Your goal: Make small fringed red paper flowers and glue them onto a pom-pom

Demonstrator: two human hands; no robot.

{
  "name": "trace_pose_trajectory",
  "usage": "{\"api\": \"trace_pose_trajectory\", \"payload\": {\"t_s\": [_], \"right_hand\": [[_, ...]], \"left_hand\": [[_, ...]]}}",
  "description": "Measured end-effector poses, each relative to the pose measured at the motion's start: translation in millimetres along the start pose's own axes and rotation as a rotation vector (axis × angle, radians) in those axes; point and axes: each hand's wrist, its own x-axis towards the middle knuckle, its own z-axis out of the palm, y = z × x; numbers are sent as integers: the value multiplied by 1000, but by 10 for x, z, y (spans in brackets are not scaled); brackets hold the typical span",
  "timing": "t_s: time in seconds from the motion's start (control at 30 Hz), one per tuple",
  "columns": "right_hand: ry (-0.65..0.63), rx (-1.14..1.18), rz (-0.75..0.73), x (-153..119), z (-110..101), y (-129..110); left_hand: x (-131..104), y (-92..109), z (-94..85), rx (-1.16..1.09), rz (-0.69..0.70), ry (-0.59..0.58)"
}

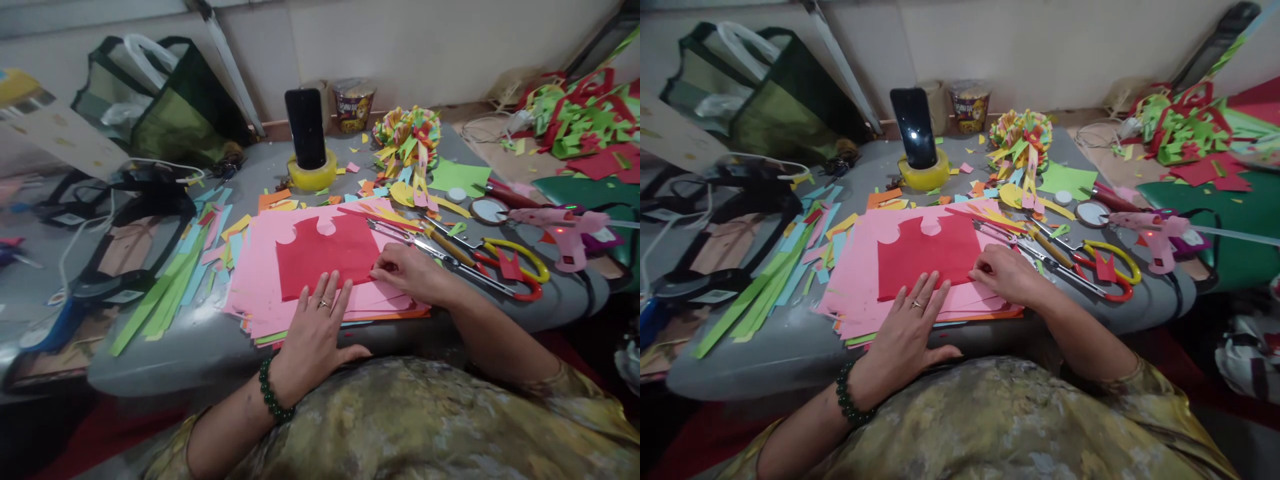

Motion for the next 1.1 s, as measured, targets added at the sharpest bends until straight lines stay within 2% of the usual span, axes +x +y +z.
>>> {"api": "trace_pose_trajectory", "payload": {"t_s": [0.4, 0.67, 0.73, 0.83, 0.9, 1.0, 1.1], "right_hand": [[34, -3, -55, -39, 31, 84], [116, 162, -99, -120, 54, 223], [174, 165, -114, -151, 29, 230], [324, 24, -248, -204, 18, 167], [361, -154, -387, -229, 51, 81], [269, -384, -520, -241, 140, -57], [209, -523, -528, -241, 203, -126]], "left_hand": [[14, 14, -33, -3, -23, -34], [61, 33, -74, 16, -35, -44], [68, 34, -81, 22, -38, -46], [72, 38, -83, 28, -41, -44], [71, 41, -78, 34, -45, -38], [67, 41, -65, 36, -44, -37], [64, 37, -56, 24, -42, -55]]}}
